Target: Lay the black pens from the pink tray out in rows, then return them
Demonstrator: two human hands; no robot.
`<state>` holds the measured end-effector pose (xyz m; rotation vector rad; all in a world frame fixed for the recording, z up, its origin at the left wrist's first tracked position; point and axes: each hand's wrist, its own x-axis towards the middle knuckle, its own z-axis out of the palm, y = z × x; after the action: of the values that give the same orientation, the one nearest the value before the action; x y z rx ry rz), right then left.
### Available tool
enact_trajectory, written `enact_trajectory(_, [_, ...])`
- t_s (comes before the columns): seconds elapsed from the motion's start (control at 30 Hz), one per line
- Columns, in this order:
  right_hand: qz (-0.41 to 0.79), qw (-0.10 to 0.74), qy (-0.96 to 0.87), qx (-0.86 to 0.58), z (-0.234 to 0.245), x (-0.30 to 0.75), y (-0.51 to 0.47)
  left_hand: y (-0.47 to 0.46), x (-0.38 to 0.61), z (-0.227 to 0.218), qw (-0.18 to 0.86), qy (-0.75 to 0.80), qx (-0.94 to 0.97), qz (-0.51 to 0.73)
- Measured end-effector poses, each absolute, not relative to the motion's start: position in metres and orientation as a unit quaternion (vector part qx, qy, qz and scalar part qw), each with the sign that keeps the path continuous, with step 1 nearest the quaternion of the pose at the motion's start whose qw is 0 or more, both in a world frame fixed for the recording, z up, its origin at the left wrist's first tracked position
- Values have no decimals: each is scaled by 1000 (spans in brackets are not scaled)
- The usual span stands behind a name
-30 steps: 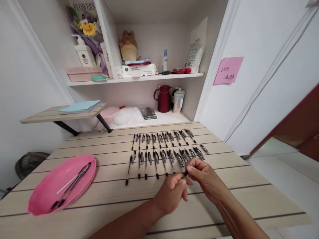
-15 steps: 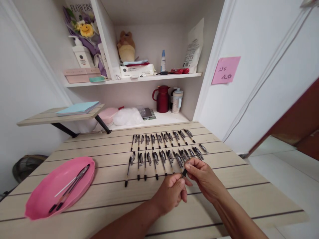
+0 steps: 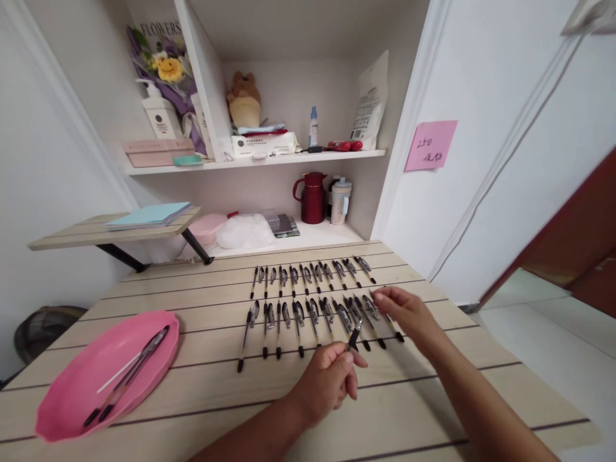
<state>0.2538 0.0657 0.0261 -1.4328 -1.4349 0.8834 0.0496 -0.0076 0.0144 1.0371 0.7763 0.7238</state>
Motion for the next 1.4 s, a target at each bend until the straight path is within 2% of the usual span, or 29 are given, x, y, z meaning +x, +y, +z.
enact_trajectory(0.1, [125,336,-566,-743,14,287,105,-7,49,13,735,358,475,326])
enact_trajectory(0.2, [93,260,-568,-775,0,303,130,-6,48,12,732,360,477,326])
enact_trajectory(0.4, [155,286,-570,-755,4,301,126,-5,47,13,730,361,473,336])
enact_trajectory(0.47, [218,345,-569,-714,18,288,111,-6,47,15,730,361,474,334])
enact_trajectory(0.53, [389,501,-520,-572,34,267,90,-7,47,17,732,362,474,330])
enact_trajectory(0.57, [442,543,-498,-512,42,256,79,-7,47,17,732,362,474,329])
enact_trajectory(0.63, [476,580,-477,-458,54,234,59,-8,47,19,732,362,473,330])
enact_trajectory(0.83, [472,563,-519,-437,66,208,32,-8,46,19,729,352,483,333])
enact_trajectory(1.23, [508,474,-570,-438,51,194,14,-7,47,18,728,349,484,338])
enact_trajectory(1.4, [523,484,-557,-426,48,189,6,-8,45,20,704,370,505,336])
